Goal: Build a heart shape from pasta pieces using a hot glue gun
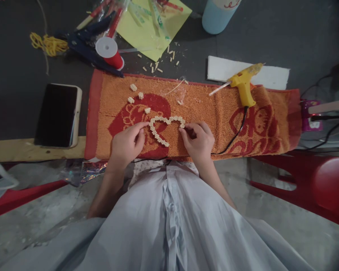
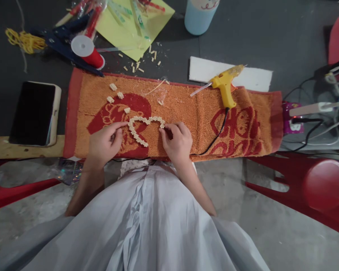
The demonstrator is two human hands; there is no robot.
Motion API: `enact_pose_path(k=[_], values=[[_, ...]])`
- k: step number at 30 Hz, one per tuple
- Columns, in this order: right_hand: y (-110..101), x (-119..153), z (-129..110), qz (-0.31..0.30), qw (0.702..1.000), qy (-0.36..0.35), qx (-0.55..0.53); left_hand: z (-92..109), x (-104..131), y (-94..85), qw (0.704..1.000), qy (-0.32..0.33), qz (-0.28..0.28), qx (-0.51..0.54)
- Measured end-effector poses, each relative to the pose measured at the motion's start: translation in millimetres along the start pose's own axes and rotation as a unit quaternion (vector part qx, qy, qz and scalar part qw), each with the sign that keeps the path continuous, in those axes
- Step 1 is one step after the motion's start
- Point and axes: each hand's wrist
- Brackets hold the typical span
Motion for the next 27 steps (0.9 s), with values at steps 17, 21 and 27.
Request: enact_pose_path(k=[17, 21, 27], values=[[0.7, 0.4, -0.1, 0.001, 1.0, 0.001, 0.005, -0.7, -0.2, 0.4, 1.0, 0.0, -0.002, -0.01], [-0.6, 0.7, 0.0, 0.004, 1.0, 0.002, 0.01, -1.6, 0.2, 1.1, 1.0, 0.008, 0.003, -0.005], [-4.3, 3.0, 2.3, -0.004, 1.0, -0.009, 0.006, -2.8, 0.2, 1.0, 1.0, 0.011, 0.0, -0.003]])
Point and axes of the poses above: each hand's wrist, its own x-axis away from the middle knuckle, its own y-axis out of the palm, z = x × y, and after that the axes turned 10 degrees about -z, right-handed
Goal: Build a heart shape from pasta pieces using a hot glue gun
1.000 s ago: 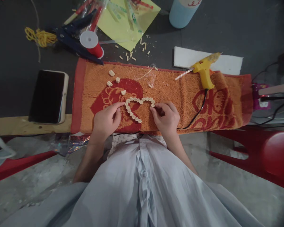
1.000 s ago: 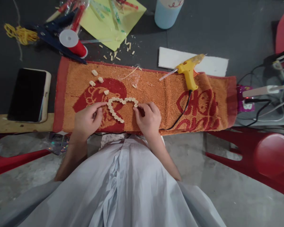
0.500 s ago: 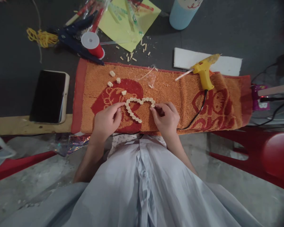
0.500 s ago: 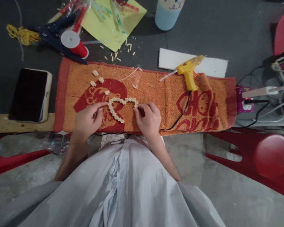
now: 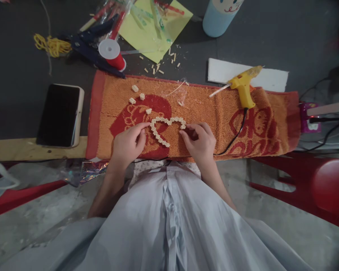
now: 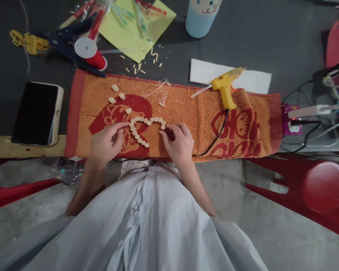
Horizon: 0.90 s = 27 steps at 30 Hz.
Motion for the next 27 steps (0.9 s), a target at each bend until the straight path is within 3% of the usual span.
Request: enact_pose_path(k=[8, 18, 22, 27], values=[[-9.7, -2.0, -1.5, -0.016, 0.999, -0.017, -0.029, 4.1, -1.3, -1.7, 1.0, 0.004, 0.006, -0.006], [-14.1, -14.7, -3.2, -0.086, 0.983, -0.148, 0.063, 14.2, -16.8, -4.2, 0.977, 0.162, 0.082, -0.115], [-12.3, -15.1, -4.1, -0.099, 0.977, -0.162, 0.091, 13.5, -19.5, -2.4, 0.964, 0.209, 0.086, -0.141], [-11.0, -14.5, -2.8, -0.102, 0.977, -0.167, 0.089, 11.6, -20.4, -0.2, 0.96, 0.222, 0.078, -0.152]])
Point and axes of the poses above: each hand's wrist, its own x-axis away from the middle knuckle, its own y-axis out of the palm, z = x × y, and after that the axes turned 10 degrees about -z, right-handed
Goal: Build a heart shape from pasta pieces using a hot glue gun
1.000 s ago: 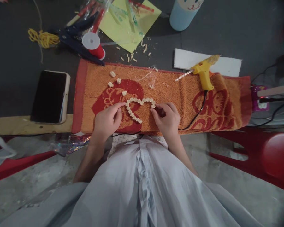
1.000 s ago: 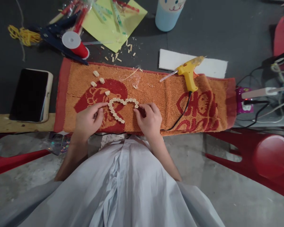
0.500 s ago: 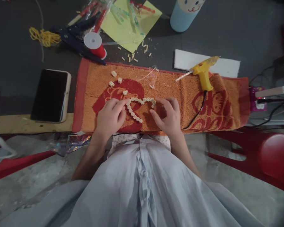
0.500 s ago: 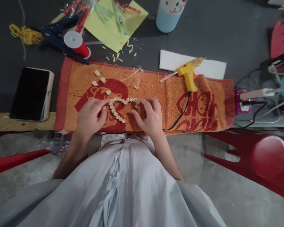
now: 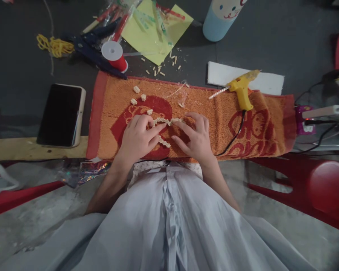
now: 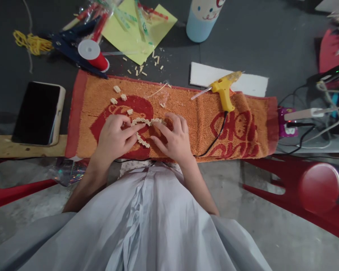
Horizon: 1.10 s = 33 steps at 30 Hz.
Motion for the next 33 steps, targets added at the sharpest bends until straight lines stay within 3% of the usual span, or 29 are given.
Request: enact_pose_path(k=[8, 15, 22, 33], values=[[1.4, 0.2, 2.2, 0.021, 0.999, 0.013, -0.027, -1.1, -0.2, 3.1, 0.999, -0.038, -0.009, 0.007], [2.0, 0.6, 3.8, 0.044, 0.997, 0.03, -0.053, -6.4, 1.7, 5.8, 0.996, -0.062, 0.05, 0.039], [2.2, -0.2, 6.1, 0.058, 0.996, 0.027, -0.07, -8.8, 0.3, 7.1, 0.996, -0.062, 0.029, 0.054], [4.8, 3.1, 10.9, 0.113, 0.984, 0.042, -0.132, -8.9, 6.1, 6.7, 0.992, -0.089, 0.04, 0.079]])
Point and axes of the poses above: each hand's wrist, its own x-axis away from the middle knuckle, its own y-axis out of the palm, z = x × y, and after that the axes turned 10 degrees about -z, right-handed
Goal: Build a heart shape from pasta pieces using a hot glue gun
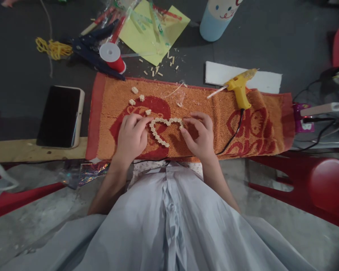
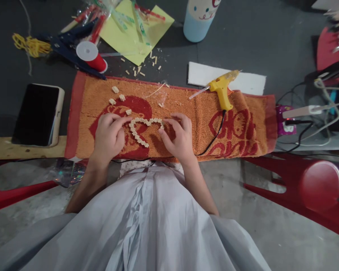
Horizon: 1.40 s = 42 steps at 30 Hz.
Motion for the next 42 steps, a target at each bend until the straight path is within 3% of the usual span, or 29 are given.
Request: enact_pose_path(k=[10, 30, 42], values=[[-0.1, 0.0, -2.1, -0.005, 1.0, 0.028, 0.005, -0.1, 5.1, -2.1, 0.999, -0.022, -0.02, 0.027], [2.7, -0.5, 6.5, 0.012, 0.999, 0.018, -0.027, -0.8, 4.5, -1.1, 0.999, -0.017, -0.02, 0.032], [6.1, -1.9, 5.3, -0.004, 0.998, 0.03, 0.047, 0.3, 4.2, -1.8, 0.999, -0.017, -0.024, 0.023]])
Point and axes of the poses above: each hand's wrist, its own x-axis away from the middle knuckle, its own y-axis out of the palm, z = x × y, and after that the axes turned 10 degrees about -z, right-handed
